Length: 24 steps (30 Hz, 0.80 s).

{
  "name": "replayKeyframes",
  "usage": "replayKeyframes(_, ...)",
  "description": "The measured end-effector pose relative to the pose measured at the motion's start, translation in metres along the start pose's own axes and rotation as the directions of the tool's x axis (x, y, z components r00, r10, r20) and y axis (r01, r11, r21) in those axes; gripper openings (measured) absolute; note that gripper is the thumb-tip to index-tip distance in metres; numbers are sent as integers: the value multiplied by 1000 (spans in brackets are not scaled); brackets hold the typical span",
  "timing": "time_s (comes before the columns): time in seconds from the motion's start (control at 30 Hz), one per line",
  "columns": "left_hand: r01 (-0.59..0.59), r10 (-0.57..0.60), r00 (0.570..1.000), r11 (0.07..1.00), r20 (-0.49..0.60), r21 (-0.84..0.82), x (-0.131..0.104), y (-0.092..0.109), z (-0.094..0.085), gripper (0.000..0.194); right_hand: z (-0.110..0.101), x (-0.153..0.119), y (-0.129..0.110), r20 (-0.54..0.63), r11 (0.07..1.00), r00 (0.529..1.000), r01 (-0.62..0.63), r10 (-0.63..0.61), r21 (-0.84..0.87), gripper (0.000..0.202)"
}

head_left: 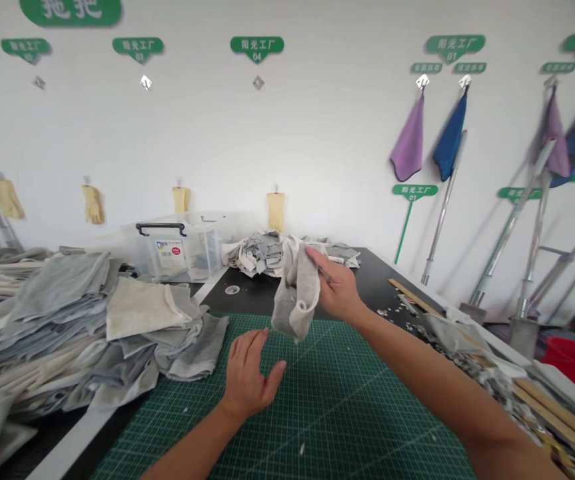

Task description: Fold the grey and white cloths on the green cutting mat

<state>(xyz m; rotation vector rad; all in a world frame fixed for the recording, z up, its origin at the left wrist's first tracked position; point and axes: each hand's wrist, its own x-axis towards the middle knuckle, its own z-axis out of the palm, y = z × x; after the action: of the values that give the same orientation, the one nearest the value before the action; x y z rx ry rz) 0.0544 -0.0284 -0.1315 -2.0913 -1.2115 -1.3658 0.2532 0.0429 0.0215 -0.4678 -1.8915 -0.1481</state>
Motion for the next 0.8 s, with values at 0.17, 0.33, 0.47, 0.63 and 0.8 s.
replayKeyframes(0.17,200,-206,978,971,-33,-131,35,53,-19,60,-1,-16,-41,89,986,990,118,-108,-114,59)
replayKeyframes(0.33,380,-373,925,886,78,-266,51,67,-35,20,-20,-9,-51,62,962,983,184,-175,-202,48)
replayKeyframes(0.47,354,-372,928,908,-41,-223,75,59,-59,27,-45,4,-37,-13,936,979,188,-201,-296,21)
replayKeyframes(0.63,274,-272,961,961,-41,37,120,67,-88,26,-73,28,-24,-139,915,983,55,-119,-399,15)
replayKeyframes(0.8,317,-341,923,937,177,148,154,76,-108,23,-99,47,-23,-157,953,980,-159,121,-257,14)
